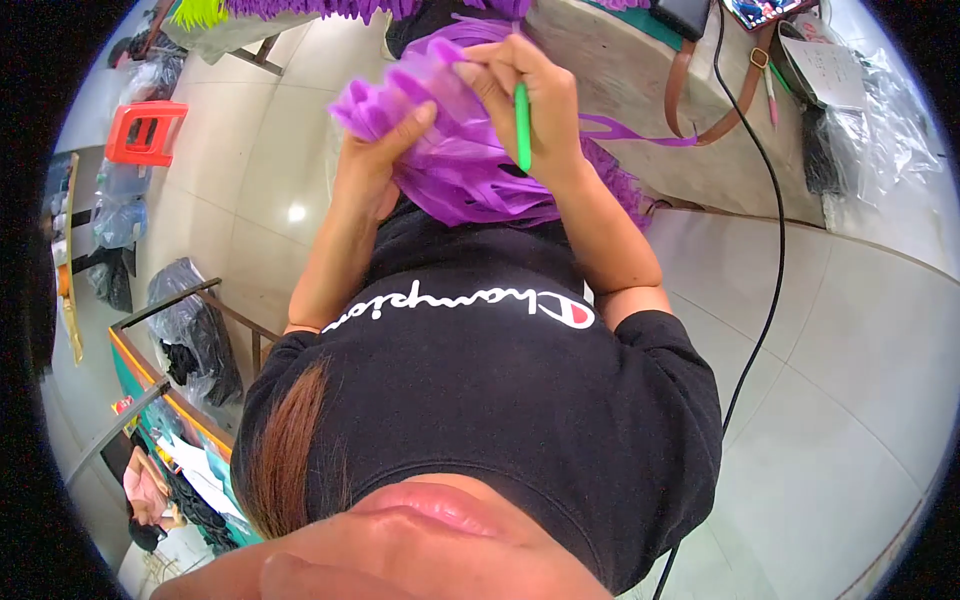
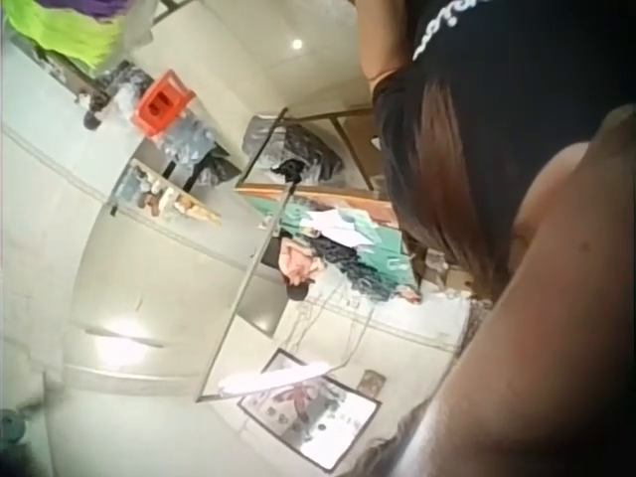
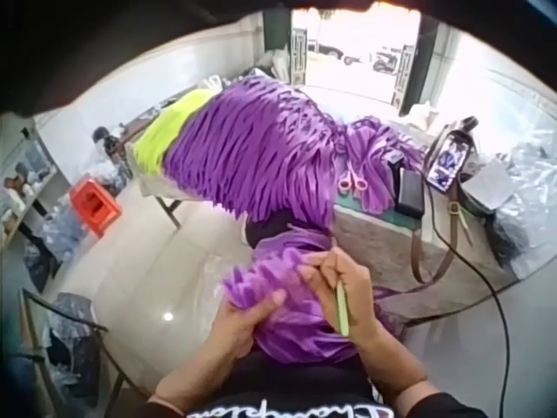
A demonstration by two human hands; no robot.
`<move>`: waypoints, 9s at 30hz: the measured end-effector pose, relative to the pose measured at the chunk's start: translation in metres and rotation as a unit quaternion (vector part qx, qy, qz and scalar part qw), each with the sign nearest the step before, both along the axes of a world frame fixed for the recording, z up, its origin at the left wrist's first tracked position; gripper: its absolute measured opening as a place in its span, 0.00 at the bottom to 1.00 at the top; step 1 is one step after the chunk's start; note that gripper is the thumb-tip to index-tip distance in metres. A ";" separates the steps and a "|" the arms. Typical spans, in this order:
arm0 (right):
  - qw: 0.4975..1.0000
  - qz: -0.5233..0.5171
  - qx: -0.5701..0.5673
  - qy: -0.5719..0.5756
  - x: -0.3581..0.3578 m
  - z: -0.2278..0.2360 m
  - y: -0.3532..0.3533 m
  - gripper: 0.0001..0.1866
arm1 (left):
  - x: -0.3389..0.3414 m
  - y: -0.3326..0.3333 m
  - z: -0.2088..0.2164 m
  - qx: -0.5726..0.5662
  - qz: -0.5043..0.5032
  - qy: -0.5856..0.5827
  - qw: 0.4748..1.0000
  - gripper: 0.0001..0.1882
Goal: The recorder is separating and organizing long purple fringe or material strips.
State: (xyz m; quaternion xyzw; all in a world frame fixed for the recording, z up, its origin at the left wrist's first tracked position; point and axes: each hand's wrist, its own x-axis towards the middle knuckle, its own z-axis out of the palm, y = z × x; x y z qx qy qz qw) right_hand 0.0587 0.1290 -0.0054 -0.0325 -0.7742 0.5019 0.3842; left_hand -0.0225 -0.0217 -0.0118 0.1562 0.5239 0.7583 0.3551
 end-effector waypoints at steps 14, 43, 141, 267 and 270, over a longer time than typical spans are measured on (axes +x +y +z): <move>0.986 0.032 -0.161 -0.022 0.005 -0.010 -0.010 0.20 | -0.003 -0.001 -0.015 0.086 0.068 -0.076 0.991 0.12; 0.977 0.090 -0.165 0.100 0.022 -0.031 -0.026 0.06 | 0.012 0.001 -0.002 0.058 0.043 -0.084 0.994 0.12; 0.962 0.130 -0.234 -0.057 0.016 -0.001 0.007 0.15 | 0.005 0.002 0.000 0.011 0.043 0.145 0.988 0.08; 0.556 0.408 -0.584 0.427 0.100 0.140 0.106 0.06 | -0.034 0.055 -0.024 0.047 -0.090 -0.079 0.992 0.09; 0.569 0.431 -0.536 0.450 0.132 0.145 0.128 0.06 | -0.064 0.048 -0.057 0.075 -0.106 -0.165 0.978 0.10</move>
